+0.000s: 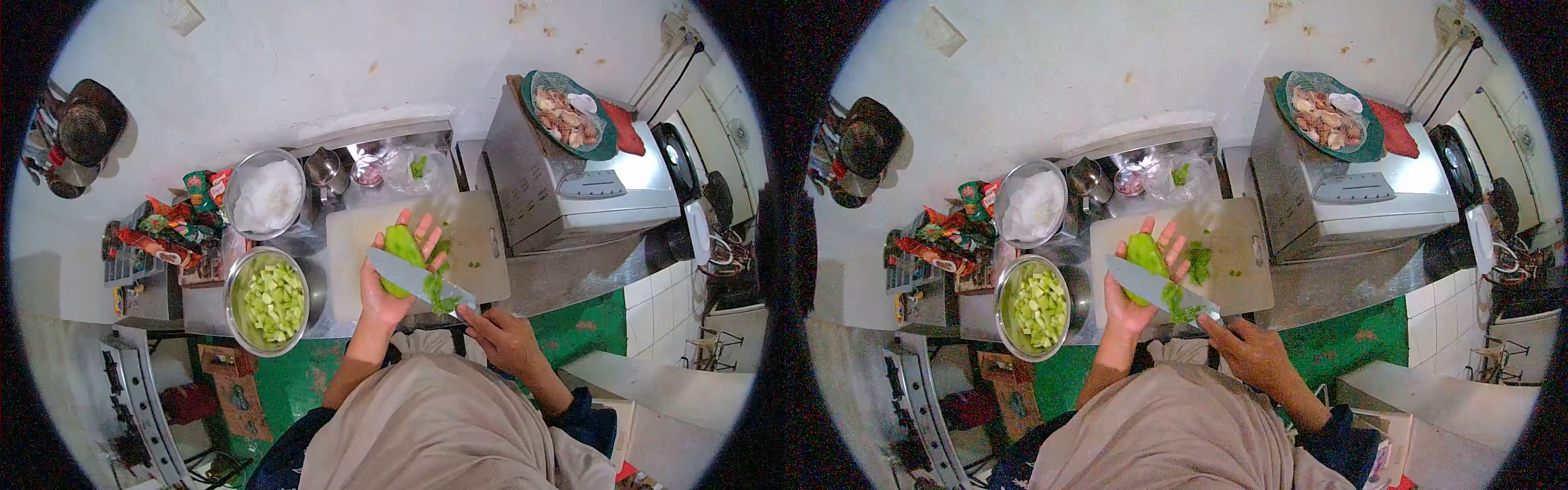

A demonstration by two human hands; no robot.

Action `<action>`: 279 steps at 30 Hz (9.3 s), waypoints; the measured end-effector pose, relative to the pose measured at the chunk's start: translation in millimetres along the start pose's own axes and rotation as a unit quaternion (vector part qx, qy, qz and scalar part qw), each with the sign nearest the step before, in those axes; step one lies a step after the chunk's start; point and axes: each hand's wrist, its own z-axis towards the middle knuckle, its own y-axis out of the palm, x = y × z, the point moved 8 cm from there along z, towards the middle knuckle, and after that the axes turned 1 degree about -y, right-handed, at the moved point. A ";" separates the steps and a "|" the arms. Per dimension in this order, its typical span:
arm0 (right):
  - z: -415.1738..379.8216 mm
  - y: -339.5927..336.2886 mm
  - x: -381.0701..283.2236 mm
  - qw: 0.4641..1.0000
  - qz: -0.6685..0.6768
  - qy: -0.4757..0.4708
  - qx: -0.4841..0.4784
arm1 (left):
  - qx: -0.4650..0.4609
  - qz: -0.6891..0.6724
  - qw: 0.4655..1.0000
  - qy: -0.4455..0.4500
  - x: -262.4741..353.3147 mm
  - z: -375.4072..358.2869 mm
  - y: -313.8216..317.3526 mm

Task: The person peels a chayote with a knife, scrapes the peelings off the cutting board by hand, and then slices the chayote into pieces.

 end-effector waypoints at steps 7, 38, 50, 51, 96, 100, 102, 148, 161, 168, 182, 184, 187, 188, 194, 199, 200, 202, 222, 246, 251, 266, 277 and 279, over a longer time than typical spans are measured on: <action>0.4 6.7 9.8 1.000 -0.003 0.007 0.011 | -0.008 0.014 1.000 0.000 -11.5 1.3 0.4; 5.5 -11.7 28.0 0.997 0.017 0.047 -0.061 | 0.071 0.099 0.992 0.039 -0.5 11.2 -7.8; 9.9 4.8 36.5 0.999 -0.012 0.034 -0.028 | 0.090 0.130 0.987 0.007 -9.3 13.9 -9.4; 9.6 7.1 37.0 0.999 -0.012 0.033 -0.023 | 0.094 0.131 0.987 0.007 -8.3 13.6 -10.0; 6.7 43.7 81.2 0.978 -0.115 0.173 0.004 | -0.045 0.921 0.387 -0.013 -52.0 23.4 -53.0; -5.4 38.3 83.0 0.973 -0.115 0.200 -0.008 | -0.040 0.914 0.403 -0.021 -50.8 30.1 -63.8; -10.4 29.6 80.2 0.968 -0.102 0.229 -0.024 | -0.037 0.918 0.394 -0.010 -48.8 34.5 -75.1; -22.9 62.8 95.2 0.828 0.447 0.339 0.013 | -0.028 0.316 0.943 -0.098 3.2 -9.5 -37.5; -6.5 30.3 95.1 0.873 0.345 0.343 0.016 | -0.060 0.382 0.919 -0.084 12.3 -14.5 -17.8; -10.2 26.7 64.1 0.894 0.329 0.301 0.041 | -0.016 0.029 0.998 -0.053 13.8 -1.6 -32.2; 3.6 26.7 53.7 0.964 0.127 0.223 0.072 | 0.106 -0.007 0.992 0.070 46.5 13.1 -67.6; -6.8 37.9 85.2 0.958 0.072 0.265 0.079 | 0.152 0.061 0.981 0.106 65.8 12.6 -102.0; -27.0 65.8 140.9 0.955 -0.018 0.287 0.077 | 0.220 0.154 0.951 0.155 104.6 4.9 -157.1; -33.7 75.9 158.7 0.952 -0.024 0.295 0.073 | 0.251 0.183 0.935 0.170 117.2 -0.3 -171.6; -31.8 111.7 207.3 0.932 -0.096 0.346 0.042 | 0.339 0.322 0.853 0.231 164.8 -16.4 -222.1; -24.6 129.7 226.7 0.944 -0.182 0.269 0.052 | 0.379 0.505 0.766 0.124 162.1 -18.3 -243.4; -22.8 133.0 232.2 0.942 -0.188 0.276 0.038 | 0.380 0.551 0.732 0.124 161.5 -18.6 -246.6; -16.0 128.3 223.0 0.940 -0.207 0.266 0.048 | 0.378 0.639 0.659 0.122 157.8 -17.3 -254.2; 71.4 156.9 211.6 0.973 0.103 0.191 0.076 | 0.287 0.821 0.345 0.352 80.0 -36.0 -133.7; 109.7 184.8 159.4 0.997 -0.011 -0.079 -0.019 | 0.112 0.902 0.346 0.232 -34.1 -29.3 -169.0; 108.3 186.8 162.2 0.990 0.039 -0.081 -0.106 | 0.117 0.905 0.339 0.229 -35.5 -30.3 -171.4; 90.0 176.8 171.9 0.994 0.022 -0.078 -0.073 | 0.129 0.906 0.329 0.231 -33.3 -30.4 -167.8; 69.1 167.7 130.8 0.991 -0.027 -0.034 -0.123 | 0.131 0.907 0.343 0.206 -33.2 -27.8 -172.3; 65.4 171.8 130.1 0.987 -0.053 -0.047 -0.141 | 0.136 0.907 0.345 0.197 -32.9 -27.5 -174.0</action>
